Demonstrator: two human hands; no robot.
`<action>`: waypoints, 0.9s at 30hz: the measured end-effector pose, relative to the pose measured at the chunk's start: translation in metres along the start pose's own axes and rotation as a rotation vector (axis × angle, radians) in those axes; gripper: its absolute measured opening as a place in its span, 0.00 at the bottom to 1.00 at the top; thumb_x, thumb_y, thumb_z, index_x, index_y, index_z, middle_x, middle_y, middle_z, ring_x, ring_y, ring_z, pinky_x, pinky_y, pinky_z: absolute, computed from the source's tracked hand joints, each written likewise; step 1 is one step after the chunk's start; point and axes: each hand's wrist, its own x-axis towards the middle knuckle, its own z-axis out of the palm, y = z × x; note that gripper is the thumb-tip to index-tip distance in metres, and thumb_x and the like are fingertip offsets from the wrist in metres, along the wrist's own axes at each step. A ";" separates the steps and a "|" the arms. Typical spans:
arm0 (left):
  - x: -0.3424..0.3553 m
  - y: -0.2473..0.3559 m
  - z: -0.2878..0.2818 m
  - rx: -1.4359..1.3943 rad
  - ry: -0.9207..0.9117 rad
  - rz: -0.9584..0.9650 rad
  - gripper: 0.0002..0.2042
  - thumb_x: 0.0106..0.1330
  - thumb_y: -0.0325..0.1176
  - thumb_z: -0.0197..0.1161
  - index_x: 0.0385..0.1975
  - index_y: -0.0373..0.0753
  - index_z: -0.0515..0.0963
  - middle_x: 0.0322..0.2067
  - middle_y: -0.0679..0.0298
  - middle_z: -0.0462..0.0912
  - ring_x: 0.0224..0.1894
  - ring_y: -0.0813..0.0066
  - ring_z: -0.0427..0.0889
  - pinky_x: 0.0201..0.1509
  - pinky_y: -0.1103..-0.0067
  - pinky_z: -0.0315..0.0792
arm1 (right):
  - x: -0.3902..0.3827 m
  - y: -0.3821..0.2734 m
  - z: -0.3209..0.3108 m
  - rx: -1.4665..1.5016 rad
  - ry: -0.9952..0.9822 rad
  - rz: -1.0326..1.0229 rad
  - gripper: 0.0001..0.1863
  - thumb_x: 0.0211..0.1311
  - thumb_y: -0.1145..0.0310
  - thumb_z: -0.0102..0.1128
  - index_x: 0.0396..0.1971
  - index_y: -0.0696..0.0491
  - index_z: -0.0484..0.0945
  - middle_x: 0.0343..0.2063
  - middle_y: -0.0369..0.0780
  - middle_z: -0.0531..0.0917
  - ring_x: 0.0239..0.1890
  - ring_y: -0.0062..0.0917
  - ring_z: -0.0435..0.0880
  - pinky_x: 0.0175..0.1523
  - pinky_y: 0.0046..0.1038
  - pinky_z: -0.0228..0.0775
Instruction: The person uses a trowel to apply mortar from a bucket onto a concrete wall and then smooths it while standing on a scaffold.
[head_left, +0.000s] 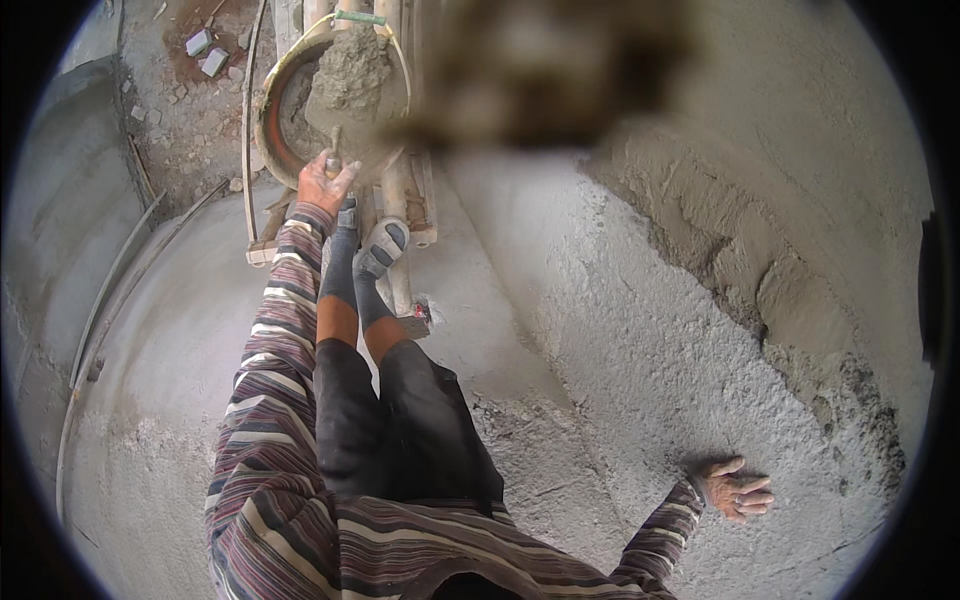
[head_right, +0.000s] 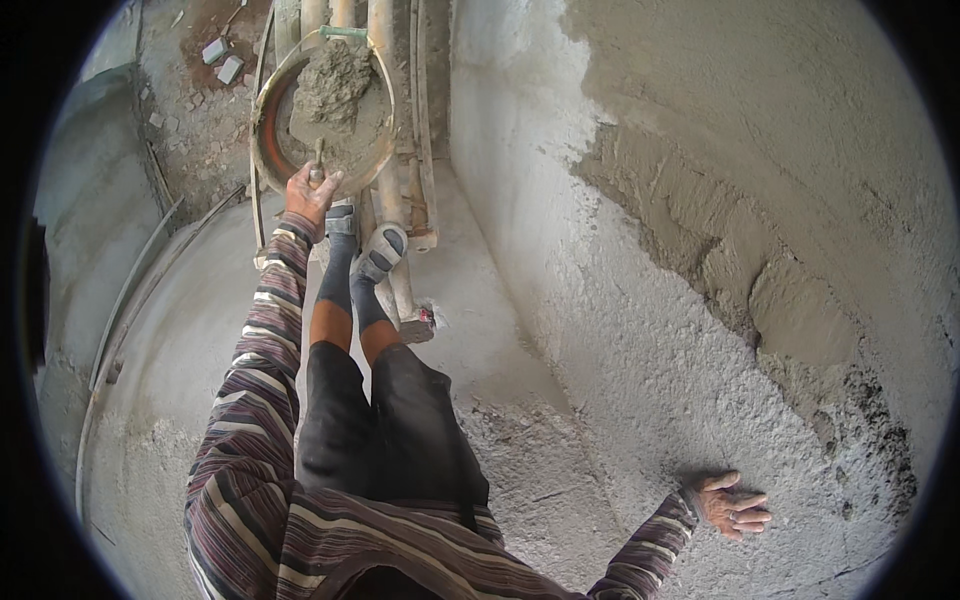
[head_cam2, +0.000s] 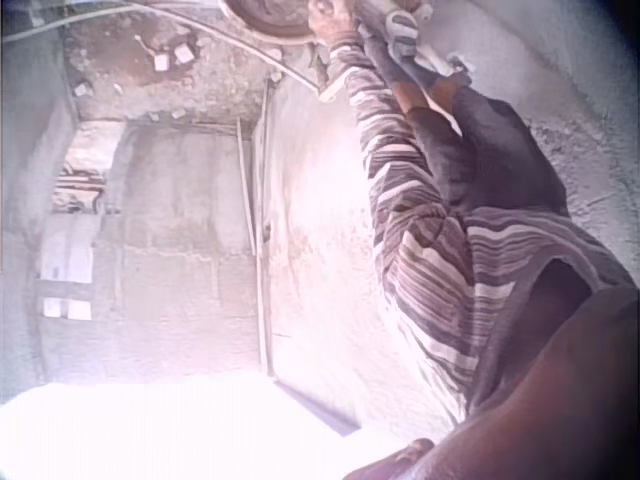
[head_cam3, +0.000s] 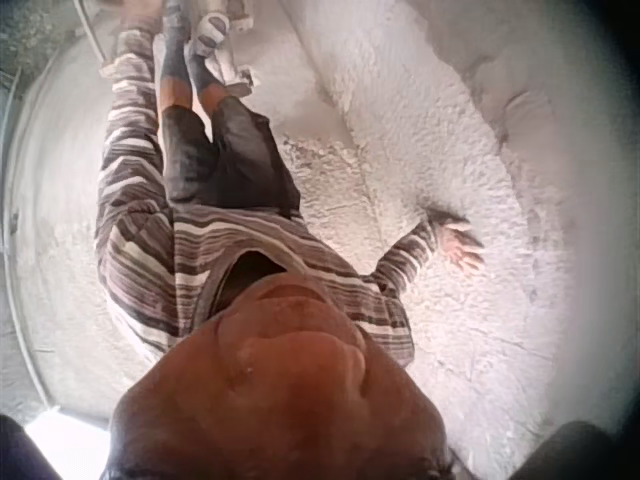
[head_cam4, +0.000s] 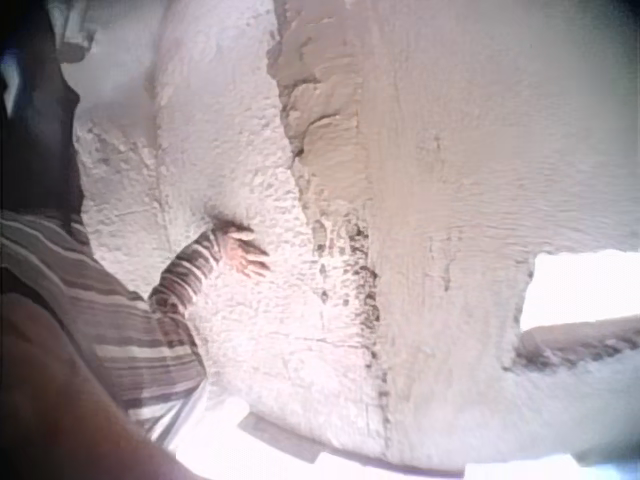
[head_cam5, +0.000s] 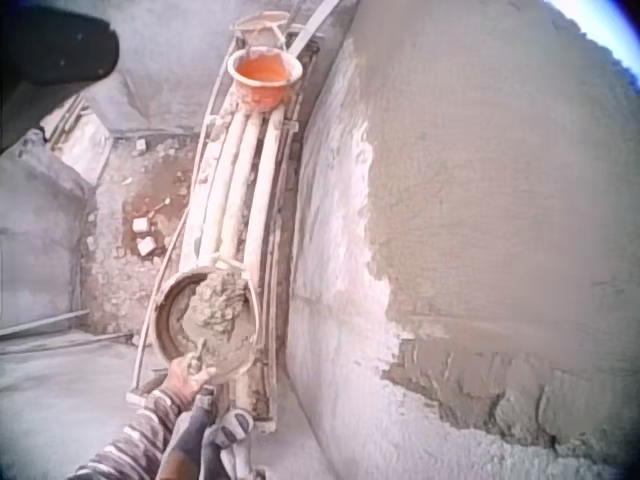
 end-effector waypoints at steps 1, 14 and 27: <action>-0.018 0.014 0.006 0.008 0.038 0.063 0.17 0.52 0.39 0.64 0.31 0.30 0.74 0.26 0.49 0.80 0.29 0.55 0.80 0.35 0.69 0.72 | -0.002 0.002 -0.004 -0.015 -0.010 0.005 0.37 0.58 0.35 0.43 0.62 0.40 0.58 0.65 0.43 0.55 0.66 0.45 0.53 0.58 0.65 0.42; -0.243 0.149 0.317 0.038 0.042 -0.072 0.14 0.53 0.33 0.60 0.36 0.33 0.68 0.26 0.49 0.76 0.29 0.49 0.77 0.31 0.64 0.72 | 0.003 -0.004 -0.014 0.009 0.045 -0.036 0.35 0.60 0.37 0.42 0.62 0.43 0.61 0.65 0.44 0.57 0.66 0.43 0.54 0.61 0.59 0.39; -0.053 0.070 -0.018 0.916 -0.149 -0.128 0.12 0.61 0.33 0.48 0.40 0.33 0.68 0.33 0.46 0.80 0.37 0.51 0.81 0.41 0.62 0.75 | 0.015 0.013 -0.030 -0.001 0.037 -0.146 0.35 0.62 0.43 0.43 0.59 0.55 0.63 0.62 0.55 0.57 0.64 0.53 0.54 0.63 0.57 0.43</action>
